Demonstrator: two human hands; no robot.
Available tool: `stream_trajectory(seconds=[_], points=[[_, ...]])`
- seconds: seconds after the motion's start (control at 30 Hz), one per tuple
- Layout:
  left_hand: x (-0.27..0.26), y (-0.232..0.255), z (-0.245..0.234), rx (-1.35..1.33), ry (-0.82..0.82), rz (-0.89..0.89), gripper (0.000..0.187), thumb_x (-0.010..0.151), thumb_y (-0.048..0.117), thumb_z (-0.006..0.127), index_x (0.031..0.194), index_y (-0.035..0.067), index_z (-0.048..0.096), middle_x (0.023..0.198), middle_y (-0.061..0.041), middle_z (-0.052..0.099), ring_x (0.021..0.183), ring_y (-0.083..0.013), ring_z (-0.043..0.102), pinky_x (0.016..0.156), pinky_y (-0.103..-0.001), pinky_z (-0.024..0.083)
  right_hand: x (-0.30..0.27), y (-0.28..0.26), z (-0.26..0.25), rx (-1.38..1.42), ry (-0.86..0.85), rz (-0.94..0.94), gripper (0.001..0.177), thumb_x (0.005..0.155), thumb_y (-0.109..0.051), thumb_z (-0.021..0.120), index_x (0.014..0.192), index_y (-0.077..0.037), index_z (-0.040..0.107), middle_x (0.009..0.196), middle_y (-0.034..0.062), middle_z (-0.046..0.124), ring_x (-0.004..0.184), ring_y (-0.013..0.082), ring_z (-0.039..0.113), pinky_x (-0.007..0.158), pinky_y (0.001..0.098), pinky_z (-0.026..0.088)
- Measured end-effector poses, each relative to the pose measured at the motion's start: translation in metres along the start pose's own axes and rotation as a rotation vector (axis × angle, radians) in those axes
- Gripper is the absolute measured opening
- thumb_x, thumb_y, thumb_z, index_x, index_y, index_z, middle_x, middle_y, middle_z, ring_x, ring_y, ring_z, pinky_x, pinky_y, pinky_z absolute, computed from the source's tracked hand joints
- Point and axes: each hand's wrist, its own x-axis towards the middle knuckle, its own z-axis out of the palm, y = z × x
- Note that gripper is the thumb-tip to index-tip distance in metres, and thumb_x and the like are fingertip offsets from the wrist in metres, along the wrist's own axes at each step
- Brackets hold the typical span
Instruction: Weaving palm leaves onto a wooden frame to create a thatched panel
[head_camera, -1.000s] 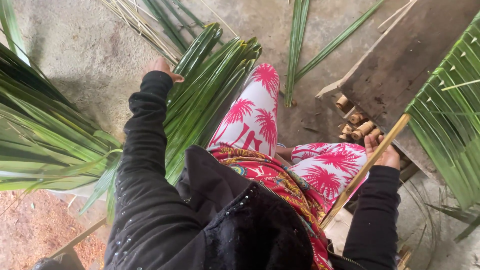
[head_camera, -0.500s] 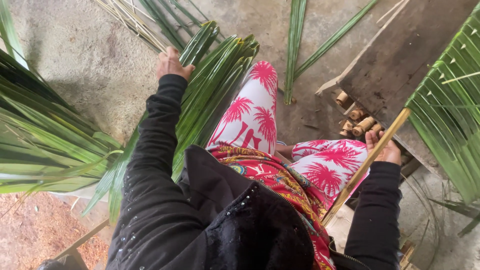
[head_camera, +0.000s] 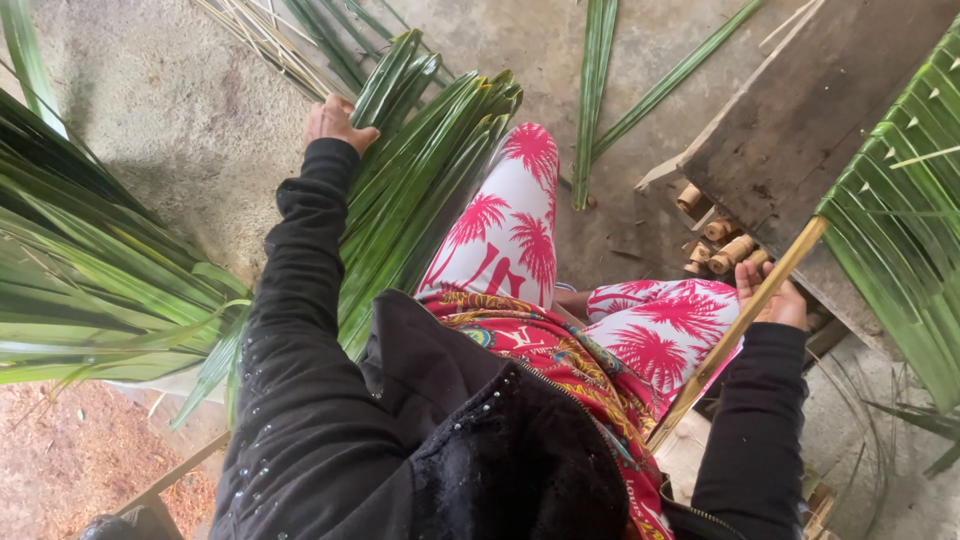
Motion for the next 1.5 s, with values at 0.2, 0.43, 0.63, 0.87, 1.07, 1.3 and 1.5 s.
stream_trajectory(seconds=[0.2, 0.43, 0.63, 0.87, 1.07, 1.3, 1.5], points=[[-0.031, 0.016, 0.013, 0.145, 0.212, 0.281, 0.022, 0.086, 0.033, 0.084, 0.086, 0.017, 0.069, 0.092, -0.007, 0.068, 0.088, -0.0247, 0.062, 0.077, -0.039, 0.057, -0.001, 0.000, 0.004, 0.002, 0.049, -0.005, 0.015, 0.098, -0.008, 0.055, 0.107, 0.001, 0.063, 0.109, 0.0230, 0.069, 0.105, 0.0332, 0.073, 0.106, 0.0436, 0.062], [-0.126, 0.091, -0.009, 0.220, -0.320, 0.274, 0.048, 0.085, 0.046, 0.085, 0.067, 0.012, 0.057, 0.061, -0.001, 0.054, 0.045, -0.0151, 0.050, 0.043, -0.034, 0.052, -0.012, 0.000, 0.018, -0.014, 0.092, -0.015, 0.014, 0.097, -0.008, 0.057, 0.107, 0.001, 0.062, 0.114, 0.0225, 0.064, 0.109, 0.0329, 0.071, 0.107, 0.0429, 0.063], [-0.153, 0.089, 0.024, 0.430, -0.090, 0.353, 0.071, 0.069, 0.059, 0.089, 0.104, 0.007, 0.055, 0.095, -0.015, 0.069, 0.081, -0.0347, 0.071, 0.073, -0.048, 0.056, -0.012, -0.002, 0.018, -0.015, 0.043, -0.003, 0.013, 0.100, -0.012, 0.060, 0.105, -0.001, 0.064, 0.108, 0.0201, 0.069, 0.104, 0.0295, 0.073, 0.103, 0.0399, 0.064], [-0.130, 0.072, 0.025, 0.306, -0.223, 0.238, 0.025, 0.079, 0.027, 0.072, 0.087, 0.005, 0.062, 0.078, -0.010, 0.067, 0.059, -0.0287, 0.066, 0.060, -0.044, 0.059, -0.007, -0.003, 0.017, 0.014, 0.039, 0.008, 0.014, 0.097, -0.008, 0.058, 0.106, 0.002, 0.064, 0.108, 0.0217, 0.069, 0.103, 0.0319, 0.073, 0.103, 0.0430, 0.064], [-0.113, 0.053, 0.003, -0.153, -0.419, 0.197, 0.017, 0.079, 0.017, 0.078, 0.075, 0.004, 0.068, 0.069, -0.011, 0.069, 0.052, -0.0224, 0.062, 0.050, -0.034, 0.056, 0.005, -0.006, 0.007, -0.015, -0.036, 0.027, 0.010, 0.099, -0.010, 0.062, 0.104, -0.001, 0.064, 0.106, 0.0180, 0.070, 0.104, 0.0279, 0.073, 0.105, 0.0416, 0.063], [-0.114, 0.065, -0.065, -0.621, -0.479, 0.106, 0.030, 0.090, 0.007, 0.077, 0.118, 0.005, 0.067, 0.074, -0.005, 0.066, 0.049, -0.0114, 0.057, 0.043, -0.024, 0.054, 0.004, -0.006, 0.004, -0.016, -0.040, 0.029, 0.010, 0.100, -0.011, 0.061, 0.106, -0.002, 0.064, 0.106, 0.0168, 0.070, 0.104, 0.0263, 0.074, 0.107, 0.0409, 0.062], [-0.093, 0.054, 0.018, -0.294, -0.135, 0.342, 0.025, 0.071, 0.016, 0.086, 0.094, 0.012, 0.079, 0.080, -0.006, 0.076, 0.071, -0.0188, 0.071, 0.067, -0.034, 0.061, 0.008, -0.007, -0.001, -0.010, -0.038, 0.024, 0.012, 0.103, -0.013, 0.061, 0.105, -0.002, 0.066, 0.104, 0.0173, 0.072, 0.104, 0.0279, 0.075, 0.106, 0.0418, 0.063]])
